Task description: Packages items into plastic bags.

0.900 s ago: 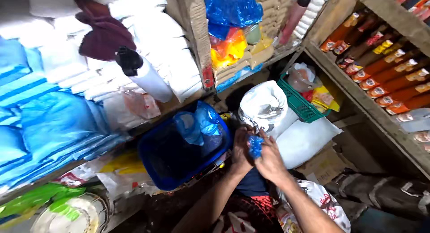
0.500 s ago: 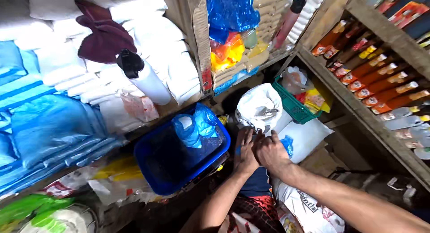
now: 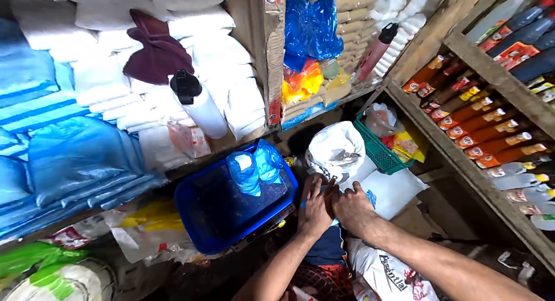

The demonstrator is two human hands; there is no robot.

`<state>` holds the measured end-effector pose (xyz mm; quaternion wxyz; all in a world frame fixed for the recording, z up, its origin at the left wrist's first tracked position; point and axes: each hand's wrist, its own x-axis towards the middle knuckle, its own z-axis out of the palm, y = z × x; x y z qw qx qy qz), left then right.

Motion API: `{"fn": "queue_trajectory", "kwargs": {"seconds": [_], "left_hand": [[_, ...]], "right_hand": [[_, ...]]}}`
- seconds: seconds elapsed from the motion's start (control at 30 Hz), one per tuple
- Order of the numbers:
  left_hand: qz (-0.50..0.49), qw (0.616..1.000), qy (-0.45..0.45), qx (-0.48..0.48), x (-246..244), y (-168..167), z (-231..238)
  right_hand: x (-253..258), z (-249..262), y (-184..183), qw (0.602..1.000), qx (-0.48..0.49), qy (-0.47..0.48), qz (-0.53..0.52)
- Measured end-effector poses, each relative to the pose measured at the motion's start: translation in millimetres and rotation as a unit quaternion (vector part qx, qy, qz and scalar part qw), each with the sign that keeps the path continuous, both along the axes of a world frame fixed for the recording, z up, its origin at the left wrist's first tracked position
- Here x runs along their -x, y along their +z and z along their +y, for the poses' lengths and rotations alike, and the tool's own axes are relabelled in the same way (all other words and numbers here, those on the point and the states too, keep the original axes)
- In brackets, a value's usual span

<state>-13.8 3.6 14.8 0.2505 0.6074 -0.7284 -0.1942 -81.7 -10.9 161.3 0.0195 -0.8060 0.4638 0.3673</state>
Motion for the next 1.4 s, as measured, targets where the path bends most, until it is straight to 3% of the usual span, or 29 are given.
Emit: {"fn": "queue_trajectory", "kwargs": {"seconds": [0.13, 0.27, 0.43, 0.53, 0.7, 0.9, 1.0, 1.07, 1.2, 1.3, 1.4], "left_hand": [[0.035, 0.999, -0.017, 0.030, -5, -25, -1], [-0.041, 0.994, -0.100, 0.002, -16, -10, -10], [-0.099, 0.989, -0.102, -0.033, -27, 26, -26], [-0.100, 0.991, -0.075, -0.037, -40, 49, -37], [-0.108, 0.992, -0.040, 0.048, -58, 74, -53], [-0.059, 0.990, -0.005, 0.126, -67, 77, -57], [-0.045, 0.993, 0.006, 0.109, -65, 75, -57], [0.010, 0.999, 0.000, 0.043, -63, 85, -55], [0.297, 0.954, -0.007, 0.044, -55, 125, -44], [0.453, 0.882, -0.128, -0.011, -74, 150, -40], [0.436, 0.869, -0.227, -0.047, -106, 179, -38]], "right_hand": [[11, 23, -25, 0.989, 0.115, 0.064, -0.073], [43, 32, -27, 0.977, 0.095, 0.044, -0.186], [53, 47, -9, 0.967, 0.017, -0.093, -0.238], [51, 53, 2, 0.927, 0.023, -0.143, -0.345], [39, 54, 16, 0.856, 0.020, -0.179, -0.485], [19, 63, 24, 0.791, 0.010, -0.195, -0.579], [19, 58, 34, 0.755, -0.022, -0.214, -0.619], [26, 41, 48, 0.705, -0.067, -0.242, -0.664], [45, -9, 73, 0.605, -0.138, -0.276, -0.734], [49, -30, 89, 0.605, -0.154, -0.260, -0.737], [55, -41, 107, 0.646, -0.202, -0.175, -0.715]]}}
